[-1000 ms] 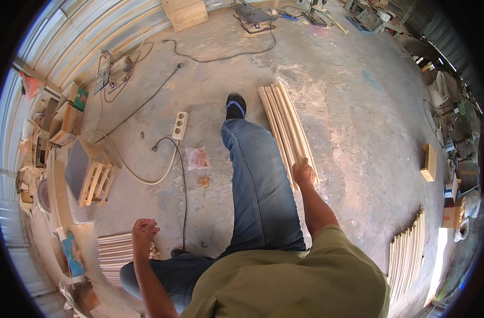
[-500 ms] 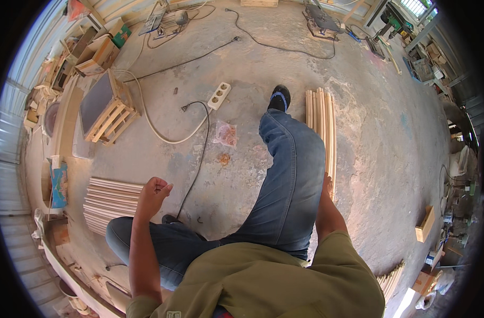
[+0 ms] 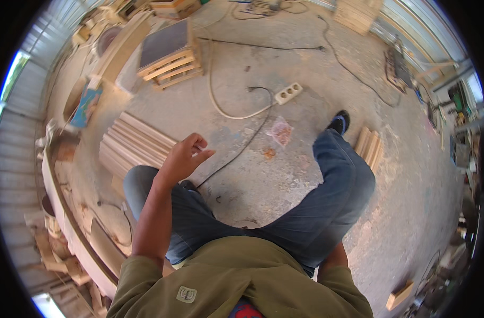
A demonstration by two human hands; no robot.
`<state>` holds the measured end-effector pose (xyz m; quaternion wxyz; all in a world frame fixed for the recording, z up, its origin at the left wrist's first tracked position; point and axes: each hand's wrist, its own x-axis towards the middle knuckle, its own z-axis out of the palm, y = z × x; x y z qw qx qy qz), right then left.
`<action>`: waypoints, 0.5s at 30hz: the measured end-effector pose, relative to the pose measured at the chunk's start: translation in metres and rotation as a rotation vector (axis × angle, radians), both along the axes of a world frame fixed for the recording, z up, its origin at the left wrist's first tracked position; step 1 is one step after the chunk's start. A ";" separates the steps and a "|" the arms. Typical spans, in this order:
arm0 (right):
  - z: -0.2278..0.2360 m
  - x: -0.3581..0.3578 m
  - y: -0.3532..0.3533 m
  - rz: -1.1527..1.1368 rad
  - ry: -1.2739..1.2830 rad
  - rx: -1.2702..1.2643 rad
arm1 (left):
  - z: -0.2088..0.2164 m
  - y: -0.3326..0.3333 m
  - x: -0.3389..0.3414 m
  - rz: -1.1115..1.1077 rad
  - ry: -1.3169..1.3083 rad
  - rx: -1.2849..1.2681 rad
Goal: The person sits on the floor and repeatedly picks up small wooden rods, aligns them, and inserts rubber bands to bundle them together. The person then places the bundled rods aside and repeats the process with new rods.
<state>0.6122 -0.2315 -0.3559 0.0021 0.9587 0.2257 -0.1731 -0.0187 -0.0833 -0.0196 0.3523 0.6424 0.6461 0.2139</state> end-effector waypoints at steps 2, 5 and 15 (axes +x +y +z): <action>0.010 0.003 0.005 0.008 0.009 0.059 | 0.024 0.001 -0.034 0.175 -0.109 0.149; 0.029 0.015 0.015 -0.065 0.031 0.251 | 0.045 -0.012 -0.107 0.392 -0.403 0.392; 0.298 -0.028 0.173 0.336 0.006 0.943 | -0.167 -0.097 -0.282 0.900 -0.218 -0.188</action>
